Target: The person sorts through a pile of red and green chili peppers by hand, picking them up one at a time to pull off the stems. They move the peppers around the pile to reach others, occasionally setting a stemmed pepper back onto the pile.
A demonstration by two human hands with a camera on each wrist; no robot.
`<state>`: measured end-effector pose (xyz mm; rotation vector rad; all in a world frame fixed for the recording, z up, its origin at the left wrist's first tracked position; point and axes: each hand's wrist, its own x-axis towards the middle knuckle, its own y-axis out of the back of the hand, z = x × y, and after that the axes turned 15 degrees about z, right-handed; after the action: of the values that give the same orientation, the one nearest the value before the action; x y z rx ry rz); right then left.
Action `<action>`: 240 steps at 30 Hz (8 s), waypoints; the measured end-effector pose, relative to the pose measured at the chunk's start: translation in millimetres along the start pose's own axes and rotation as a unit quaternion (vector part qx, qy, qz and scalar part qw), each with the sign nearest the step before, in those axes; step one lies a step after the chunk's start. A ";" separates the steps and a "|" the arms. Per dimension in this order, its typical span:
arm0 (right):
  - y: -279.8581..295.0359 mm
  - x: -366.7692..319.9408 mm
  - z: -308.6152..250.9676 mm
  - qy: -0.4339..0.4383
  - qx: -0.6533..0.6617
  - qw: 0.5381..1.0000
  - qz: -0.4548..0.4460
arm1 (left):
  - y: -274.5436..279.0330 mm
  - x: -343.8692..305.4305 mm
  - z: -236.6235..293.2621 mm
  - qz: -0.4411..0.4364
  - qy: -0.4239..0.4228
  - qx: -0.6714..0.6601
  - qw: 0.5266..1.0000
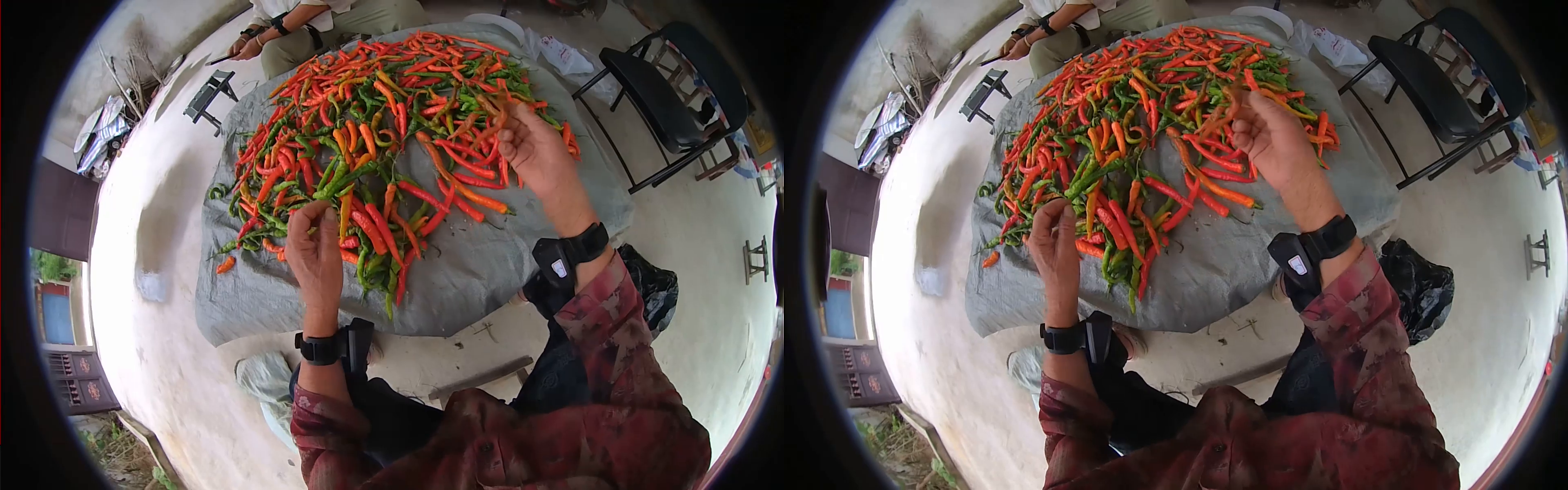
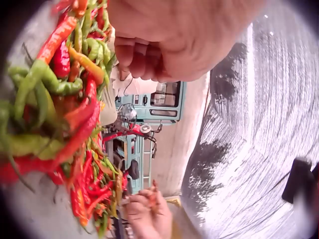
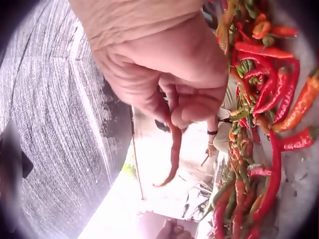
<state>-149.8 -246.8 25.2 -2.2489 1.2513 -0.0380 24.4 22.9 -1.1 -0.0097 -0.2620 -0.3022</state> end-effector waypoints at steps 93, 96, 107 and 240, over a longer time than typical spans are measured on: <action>-34.8 -34.4 53.6 0.361 -0.550 0.744 -0.117 | -14.3 -6.8 -14.6 -0.099 -0.160 0.289 0.939; -50.8 -37.7 71.4 0.313 -0.460 0.819 -0.139 | -23.2 -17.3 -5.8 -0.115 -0.169 0.266 0.942; -59.5 -29.2 85.8 0.280 -0.527 0.789 -0.145 | -19.2 -38.6 9.6 -0.153 -0.320 0.303 0.885; 20.9 -12.0 1.3 0.528 -0.629 0.558 0.121 | -12.4 -4.1 -19.2 -0.089 -0.287 0.435 0.849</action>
<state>-172.4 -245.3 16.9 -3.2912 2.9420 -0.6966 21.9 11.3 -21.1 0.8428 -0.9876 -0.3371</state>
